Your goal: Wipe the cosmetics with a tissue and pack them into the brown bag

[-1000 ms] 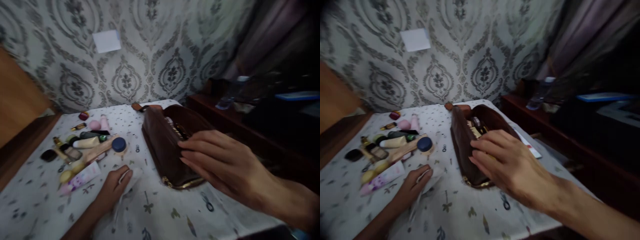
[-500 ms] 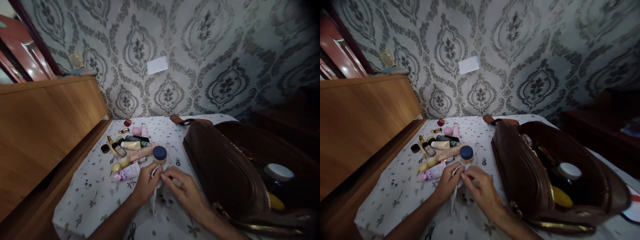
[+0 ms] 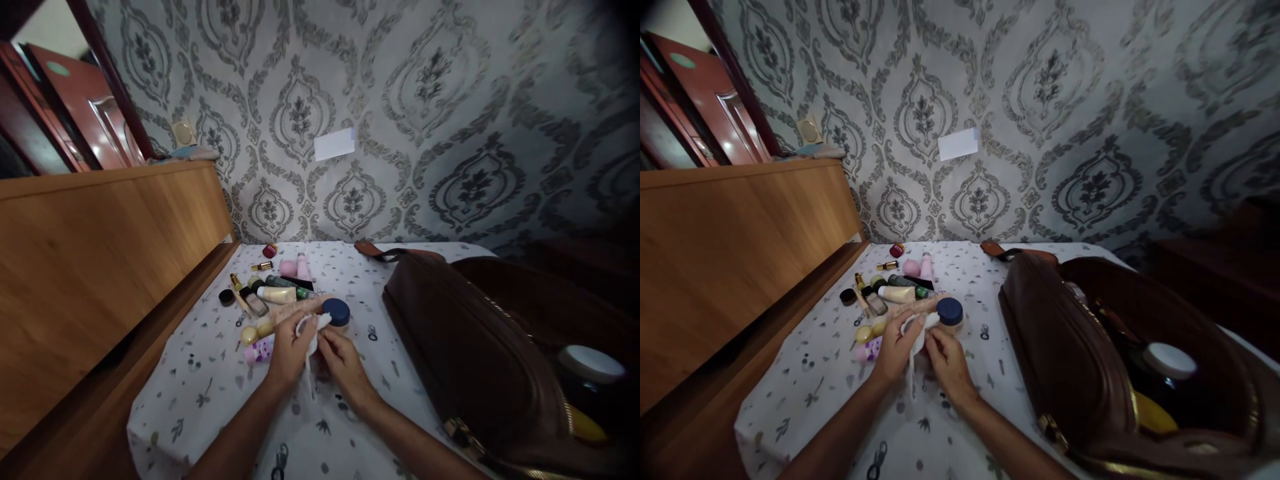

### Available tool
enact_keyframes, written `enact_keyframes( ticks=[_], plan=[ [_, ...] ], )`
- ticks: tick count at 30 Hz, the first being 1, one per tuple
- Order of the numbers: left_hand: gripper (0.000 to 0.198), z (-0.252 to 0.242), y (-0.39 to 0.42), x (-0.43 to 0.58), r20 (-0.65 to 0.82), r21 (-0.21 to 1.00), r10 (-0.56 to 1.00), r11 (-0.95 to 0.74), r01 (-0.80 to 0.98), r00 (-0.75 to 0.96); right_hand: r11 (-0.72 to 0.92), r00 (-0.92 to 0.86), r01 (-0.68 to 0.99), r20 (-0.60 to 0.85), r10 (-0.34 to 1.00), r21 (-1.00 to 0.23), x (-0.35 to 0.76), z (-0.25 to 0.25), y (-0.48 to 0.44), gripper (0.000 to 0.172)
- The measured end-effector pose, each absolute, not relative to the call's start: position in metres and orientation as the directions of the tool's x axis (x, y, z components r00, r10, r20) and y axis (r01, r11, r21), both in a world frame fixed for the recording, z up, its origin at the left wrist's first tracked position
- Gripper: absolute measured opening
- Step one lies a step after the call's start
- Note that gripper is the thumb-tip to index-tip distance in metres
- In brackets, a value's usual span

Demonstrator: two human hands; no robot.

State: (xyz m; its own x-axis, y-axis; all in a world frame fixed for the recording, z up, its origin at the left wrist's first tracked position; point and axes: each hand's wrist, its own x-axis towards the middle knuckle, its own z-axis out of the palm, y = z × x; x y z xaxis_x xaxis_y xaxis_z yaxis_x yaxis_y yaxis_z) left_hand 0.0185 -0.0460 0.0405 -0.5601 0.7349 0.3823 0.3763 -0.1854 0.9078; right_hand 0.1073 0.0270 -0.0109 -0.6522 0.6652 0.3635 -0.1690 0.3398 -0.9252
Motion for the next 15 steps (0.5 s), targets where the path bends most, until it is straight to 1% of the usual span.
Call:
enact_keyframes(
  ticks=[4,6,11,13,15],
  plan=[
    [0.018,0.043,-0.048,0.017,0.477,0.858,0.701,-0.239,0.455,-0.531,0.345,-0.697,-0.155,0.350,0.626,-0.926,0.110,-0.010,0.026,0.039],
    [0.015,0.041,-0.049,0.014,0.499,0.835,0.668,-0.201,0.512,-0.552,0.321,-0.724,-0.138,0.317,0.613,-0.937,0.111,-0.009,0.026,0.039],
    [0.026,0.035,-0.049,-0.008,0.398,0.825,0.617,0.082,0.559,-0.679,0.292,-0.745,-0.117,0.278,0.607,-0.949,0.112,-0.008,0.026,0.038],
    [0.027,0.042,-0.049,-0.033,0.396,0.793,0.570,0.183,0.581,-0.720,0.280,-0.748,-0.114,0.267,0.607,-0.953,0.112,-0.009,0.025,0.039],
    [0.022,0.053,-0.050,-0.067,0.389,0.732,0.529,0.320,0.601,-0.755,0.262,-0.756,-0.109,0.252,0.605,-0.959,0.111,-0.011,0.025,0.038]
  ],
)
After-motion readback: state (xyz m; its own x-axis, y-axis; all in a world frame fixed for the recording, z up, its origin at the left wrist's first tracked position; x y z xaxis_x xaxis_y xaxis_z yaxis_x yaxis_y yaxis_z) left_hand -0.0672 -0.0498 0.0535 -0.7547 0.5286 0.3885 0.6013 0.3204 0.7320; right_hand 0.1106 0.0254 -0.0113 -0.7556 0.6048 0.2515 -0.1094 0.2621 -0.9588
